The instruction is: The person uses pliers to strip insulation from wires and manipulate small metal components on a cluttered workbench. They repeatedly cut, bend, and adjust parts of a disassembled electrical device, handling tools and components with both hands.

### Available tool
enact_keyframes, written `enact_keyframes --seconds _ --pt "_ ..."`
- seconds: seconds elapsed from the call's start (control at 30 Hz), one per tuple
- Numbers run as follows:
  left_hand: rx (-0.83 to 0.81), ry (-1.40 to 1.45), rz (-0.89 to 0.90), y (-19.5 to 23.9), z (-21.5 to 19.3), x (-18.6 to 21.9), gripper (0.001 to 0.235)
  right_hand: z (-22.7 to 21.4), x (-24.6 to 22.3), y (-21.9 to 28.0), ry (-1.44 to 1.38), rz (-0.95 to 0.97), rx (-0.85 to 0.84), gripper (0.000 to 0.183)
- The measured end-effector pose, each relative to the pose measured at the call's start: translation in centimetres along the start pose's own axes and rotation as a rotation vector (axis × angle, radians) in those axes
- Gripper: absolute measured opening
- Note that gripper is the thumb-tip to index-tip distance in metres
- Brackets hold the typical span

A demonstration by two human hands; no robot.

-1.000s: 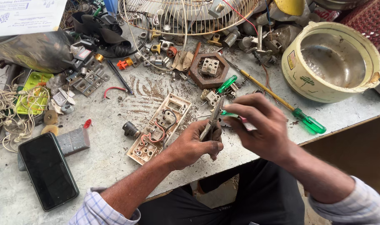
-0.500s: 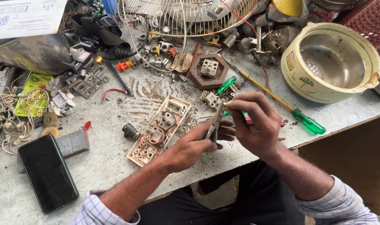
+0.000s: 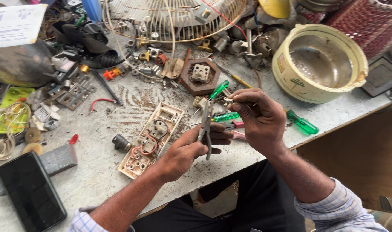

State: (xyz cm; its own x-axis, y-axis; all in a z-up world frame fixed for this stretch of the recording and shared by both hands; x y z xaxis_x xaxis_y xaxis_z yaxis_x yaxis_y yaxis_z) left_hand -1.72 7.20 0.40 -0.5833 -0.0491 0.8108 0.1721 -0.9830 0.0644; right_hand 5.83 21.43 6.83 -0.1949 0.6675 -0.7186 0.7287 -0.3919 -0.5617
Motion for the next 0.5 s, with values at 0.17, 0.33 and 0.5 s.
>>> enact_keyframes --seconds 0.17,0.33,0.5 --pt "0.01 0.104 0.068 0.2 -0.1 0.7 0.064 -2.1 0.2 0.8 -0.051 -0.078 0.054 0.011" --pt "0.06 0.214 0.091 0.1 -0.8 0.2 0.057 -9.0 1.1 2.8 0.288 -0.219 0.201 0.009" --pt "0.089 0.219 0.082 0.3 -1.4 -0.3 0.054 -18.5 3.6 4.8 0.683 -0.236 0.436 0.007"
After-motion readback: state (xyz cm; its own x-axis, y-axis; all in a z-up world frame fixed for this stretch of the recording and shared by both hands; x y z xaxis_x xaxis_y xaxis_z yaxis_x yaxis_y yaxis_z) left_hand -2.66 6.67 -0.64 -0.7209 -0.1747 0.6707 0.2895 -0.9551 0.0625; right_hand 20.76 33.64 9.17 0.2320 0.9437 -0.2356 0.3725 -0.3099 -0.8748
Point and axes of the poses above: each hand's wrist, its own y-axis away from the middle knuckle, its own z-axis out of the palm, x = y × z, the point moved 7 cm from there along -y, towards the middle knuckle, and after that the axes turned 15 degrees about y, right-handed, at the moved point
